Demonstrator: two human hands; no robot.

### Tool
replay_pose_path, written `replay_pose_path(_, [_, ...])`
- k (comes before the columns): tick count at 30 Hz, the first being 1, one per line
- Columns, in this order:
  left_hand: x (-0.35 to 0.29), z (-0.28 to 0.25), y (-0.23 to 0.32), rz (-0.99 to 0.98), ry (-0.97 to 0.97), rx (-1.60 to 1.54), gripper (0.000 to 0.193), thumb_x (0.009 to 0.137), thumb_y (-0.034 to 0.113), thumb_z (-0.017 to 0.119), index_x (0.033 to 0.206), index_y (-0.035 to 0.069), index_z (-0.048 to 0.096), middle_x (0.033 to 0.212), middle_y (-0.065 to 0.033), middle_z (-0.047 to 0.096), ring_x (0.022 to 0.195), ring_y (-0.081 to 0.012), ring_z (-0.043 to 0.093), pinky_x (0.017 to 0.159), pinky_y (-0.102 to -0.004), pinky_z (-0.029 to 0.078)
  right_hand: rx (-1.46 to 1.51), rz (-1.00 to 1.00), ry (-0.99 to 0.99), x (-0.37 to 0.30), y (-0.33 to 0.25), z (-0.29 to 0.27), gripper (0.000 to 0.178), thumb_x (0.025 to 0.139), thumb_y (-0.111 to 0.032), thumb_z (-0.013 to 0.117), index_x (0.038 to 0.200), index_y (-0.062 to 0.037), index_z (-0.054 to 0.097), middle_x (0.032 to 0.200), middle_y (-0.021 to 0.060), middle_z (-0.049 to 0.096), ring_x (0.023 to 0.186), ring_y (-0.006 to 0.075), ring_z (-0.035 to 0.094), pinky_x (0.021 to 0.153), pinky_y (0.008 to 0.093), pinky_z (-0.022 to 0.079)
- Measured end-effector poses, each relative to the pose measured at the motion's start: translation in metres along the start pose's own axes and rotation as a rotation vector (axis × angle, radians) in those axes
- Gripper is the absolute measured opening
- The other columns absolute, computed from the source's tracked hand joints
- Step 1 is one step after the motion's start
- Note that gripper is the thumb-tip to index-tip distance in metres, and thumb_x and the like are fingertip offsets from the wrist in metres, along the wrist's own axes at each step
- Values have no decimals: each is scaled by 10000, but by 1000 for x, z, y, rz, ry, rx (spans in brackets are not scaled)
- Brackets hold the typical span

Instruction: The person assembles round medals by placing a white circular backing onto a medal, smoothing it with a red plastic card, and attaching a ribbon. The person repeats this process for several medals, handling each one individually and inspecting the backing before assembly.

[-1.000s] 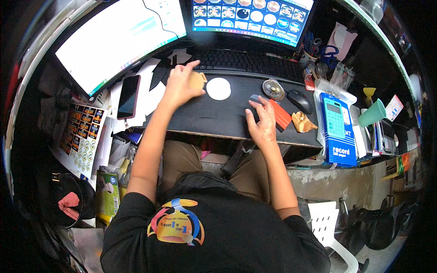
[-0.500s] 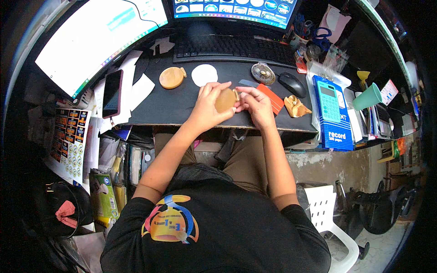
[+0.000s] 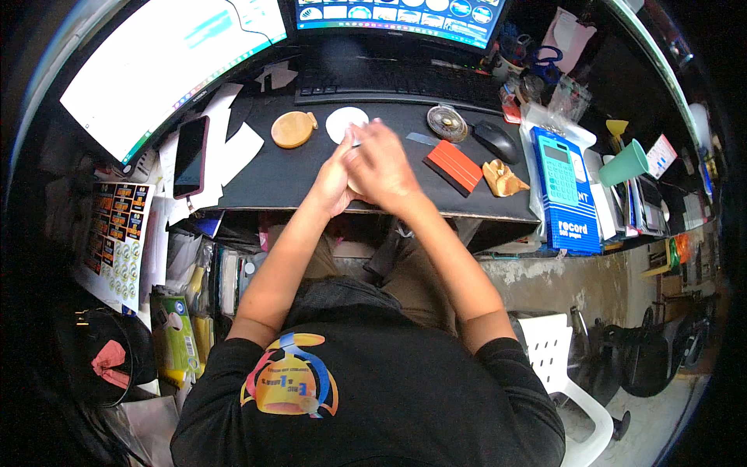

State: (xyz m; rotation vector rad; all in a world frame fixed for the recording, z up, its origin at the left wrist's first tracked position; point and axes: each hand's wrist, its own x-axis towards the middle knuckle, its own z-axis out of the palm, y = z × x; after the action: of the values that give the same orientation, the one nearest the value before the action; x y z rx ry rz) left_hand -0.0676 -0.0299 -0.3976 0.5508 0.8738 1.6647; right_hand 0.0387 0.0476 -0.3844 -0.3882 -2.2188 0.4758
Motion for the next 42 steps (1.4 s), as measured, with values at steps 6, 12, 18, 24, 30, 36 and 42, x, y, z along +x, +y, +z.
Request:
replay_pose_path(6, [-6,0,15,-239,-6,216,587,987,506,434,1278,-1,492,1044,-169,675,740,-309,721,437,-269,556,-230,168,-98,8,48,-37,254,840,-232,662,981,-21,673,987,202,639,1014,383,590,889,454,481])
replay_pose_path(12, [-7,8,15,52,205,978,505,897,394,640,1194,-9,578,871,-124,697,631,-214,697,439,-261,498,-524,311,-329,14,91,-58,222,752,-162,741,943,-68,680,1022,185,618,1032,361,572,895,435,465])
replay_pose_path(18, [-21,19,8,260,297,1670,844,610,564,808,1250,52,603,1136,-138,559,1074,-321,593,920,-432,482,-565,292,-674,46,105,-55,234,700,-180,757,899,-87,675,1032,173,617,1062,340,566,917,411,461])
replay_pose_path(24, [-22,14,3,390,217,1725,841,598,547,817,1232,37,605,1140,-147,535,1086,-304,529,920,-418,480,-580,183,-819,63,103,-53,235,690,-187,777,868,-76,673,973,151,642,1002,320,597,873,403,482])
replay_pose_path(30, [-20,5,-1,505,147,1713,797,636,492,806,1227,1,595,1144,-158,522,1086,-321,504,961,-427,440,-294,232,-704,78,90,-63,212,742,-109,691,951,-82,670,973,152,693,985,314,653,807,427,519])
replay_pose_path(36, [-19,0,-2,495,114,1645,792,662,461,789,1259,-13,573,1193,-178,511,1124,-335,486,988,-429,412,-119,-13,-136,35,63,-64,142,810,-53,613,943,-7,631,934,224,643,923,396,615,823,490,481])
replay_pose_path(42, [-20,0,-2,488,119,1646,783,674,478,786,1266,15,565,1204,-162,500,1131,-334,478,1000,-436,397,-439,241,-161,23,65,-50,166,784,-144,702,861,-4,657,925,208,624,940,380,598,860,462,474])
